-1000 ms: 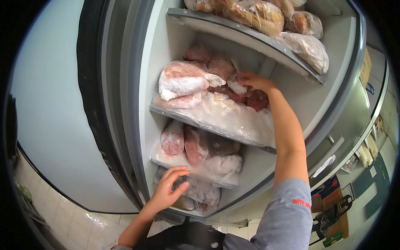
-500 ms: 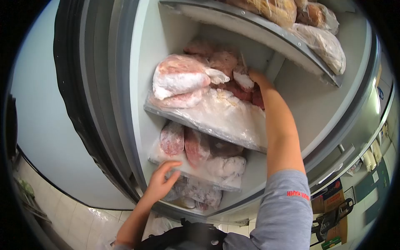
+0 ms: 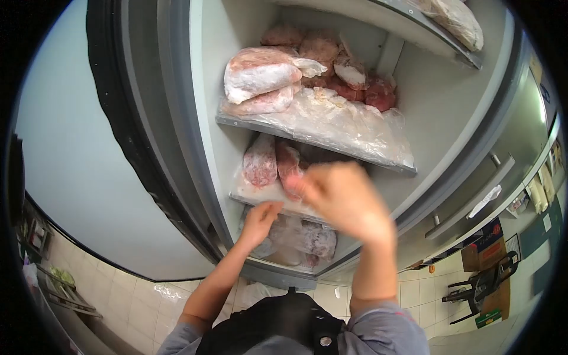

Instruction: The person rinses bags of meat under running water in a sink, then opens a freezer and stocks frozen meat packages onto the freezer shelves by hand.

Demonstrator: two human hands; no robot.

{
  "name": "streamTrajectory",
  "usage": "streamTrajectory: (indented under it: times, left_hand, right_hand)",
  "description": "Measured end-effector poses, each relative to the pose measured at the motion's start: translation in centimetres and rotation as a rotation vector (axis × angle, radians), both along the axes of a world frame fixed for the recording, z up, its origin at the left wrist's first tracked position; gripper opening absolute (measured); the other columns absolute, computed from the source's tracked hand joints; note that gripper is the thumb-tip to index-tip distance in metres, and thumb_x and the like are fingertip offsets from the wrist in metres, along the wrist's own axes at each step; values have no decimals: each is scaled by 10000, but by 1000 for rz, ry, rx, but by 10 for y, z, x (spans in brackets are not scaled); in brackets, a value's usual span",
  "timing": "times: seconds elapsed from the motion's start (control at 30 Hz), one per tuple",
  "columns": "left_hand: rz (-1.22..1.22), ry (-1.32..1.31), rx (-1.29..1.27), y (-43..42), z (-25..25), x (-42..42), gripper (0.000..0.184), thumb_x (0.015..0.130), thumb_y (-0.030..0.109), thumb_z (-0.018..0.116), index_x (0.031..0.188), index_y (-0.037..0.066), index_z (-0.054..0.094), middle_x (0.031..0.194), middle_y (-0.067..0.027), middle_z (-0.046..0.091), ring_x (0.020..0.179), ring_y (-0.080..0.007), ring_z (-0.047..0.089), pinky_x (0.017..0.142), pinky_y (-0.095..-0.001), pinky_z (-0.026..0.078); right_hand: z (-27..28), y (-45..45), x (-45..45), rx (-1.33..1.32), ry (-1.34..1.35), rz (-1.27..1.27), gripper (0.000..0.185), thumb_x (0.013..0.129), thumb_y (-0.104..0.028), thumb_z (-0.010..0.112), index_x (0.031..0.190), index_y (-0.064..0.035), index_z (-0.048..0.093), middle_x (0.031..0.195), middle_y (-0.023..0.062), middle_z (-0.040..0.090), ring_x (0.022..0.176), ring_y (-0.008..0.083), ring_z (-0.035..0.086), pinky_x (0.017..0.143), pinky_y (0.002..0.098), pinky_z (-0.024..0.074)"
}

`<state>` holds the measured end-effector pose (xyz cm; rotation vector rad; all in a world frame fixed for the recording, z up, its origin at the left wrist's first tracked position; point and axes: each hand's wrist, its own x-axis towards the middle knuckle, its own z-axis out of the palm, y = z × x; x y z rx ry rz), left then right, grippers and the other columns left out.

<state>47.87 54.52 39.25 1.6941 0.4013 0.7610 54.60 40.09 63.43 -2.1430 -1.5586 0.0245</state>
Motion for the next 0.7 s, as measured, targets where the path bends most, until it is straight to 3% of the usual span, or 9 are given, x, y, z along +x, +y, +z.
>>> streamTrajectory:
  times: [0.03, 0.1, 0.17, 0.23, 0.27, 0.37, 0.47, 0.67, 0.7]
  left_hand:
    - [-6, -8, 5, 6, 2, 10, 216, 882, 188, 528, 955, 0, 604, 919, -113, 610, 774, -184, 587, 673, -292, 469]
    - [15, -164, -212, 23, 10, 40, 386, 850, 310, 580, 999, -46, 566, 898, -109, 607, 769, -172, 582, 666, -298, 470]
    - [-13, -94, -349, 26, 13, 76, 496, 799, 374, 623, 1005, -71, 549, 881, -109, 602, 759, -172, 581, 647, -305, 473]
    - [-16, 69, -578, 38, 7, 116, 710, 655, 509, 712, 987, -93, 539, 884, -143, 599, 765, -188, 592, 591, -333, 484]
    - [16, 84, -626, 37, 9, 126, 673, 656, 495, 713, 953, -88, 558, 885, -157, 614, 759, -209, 606, 575, -345, 491]
    - [220, 179, -603, 32, 14, 145, 652, 661, 496, 700, 914, -94, 580, 860, -162, 632, 717, -226, 618, 598, -363, 495]
    - [353, 343, -350, 42, -2, 150, 634, 671, 482, 676, 943, -83, 586, 861, -152, 639, 717, -228, 618, 627, -403, 490]
    - [23, 165, -795, 20, -1, 107, 576, 768, 447, 554, 1140, 11, 499, 1042, -129, 577, 935, -216, 566, 792, -387, 442]
    - [-85, 123, -810, 15, -5, 97, 584, 779, 452, 534, 1172, 25, 471, 1077, -116, 562, 978, -211, 541, 838, -392, 414]
  right_hand:
    - [-39, 5, 3, -43, 148, -3, 464, 865, -416, 503, 828, 29, 631, 692, 233, 600, 698, 384, 596, 641, 412, 457]
    - [-106, 24, 32, -20, 227, -305, 473, 870, -387, 498, 975, 67, 581, 806, 284, 595, 794, 422, 585, 706, 424, 458]
    - [-172, 40, 73, 300, 22, -365, 493, 871, -345, 496, 1096, 93, 497, 959, 325, 557, 902, 446, 549, 780, 432, 449]
    - [-164, 34, 63, 281, 58, -363, 480, 865, -319, 513, 1119, 87, 491, 1009, 322, 539, 963, 431, 528, 829, 424, 424]
    - [-157, 32, 55, 232, 99, -352, 472, 859, -294, 530, 1142, 82, 485, 1059, 319, 522, 1024, 416, 507, 878, 417, 400]
    - [-150, 15, 40, 212, 107, -344, 459, 839, -277, 559, 1146, 58, 497, 1081, 291, 527, 1020, 415, 510, 866, 413, 408]
    - [-172, 2, 42, 283, 144, -311, 447, 828, -271, 580, 1147, 34, 509, 1081, 258, 543, 1015, 394, 521, 851, 392, 421]
    - [-219, -8, 50, 512, 300, -394, 587, 847, -314, 577, 1258, 55, 380, 1178, 258, 481, 996, 303, 555, 800, 355, 471]
    - [-208, -13, 39, 546, 518, -422, 624, 855, -326, 565, 1290, 50, 324, 1216, 249, 447, 1017, 297, 544, 794, 353, 483]
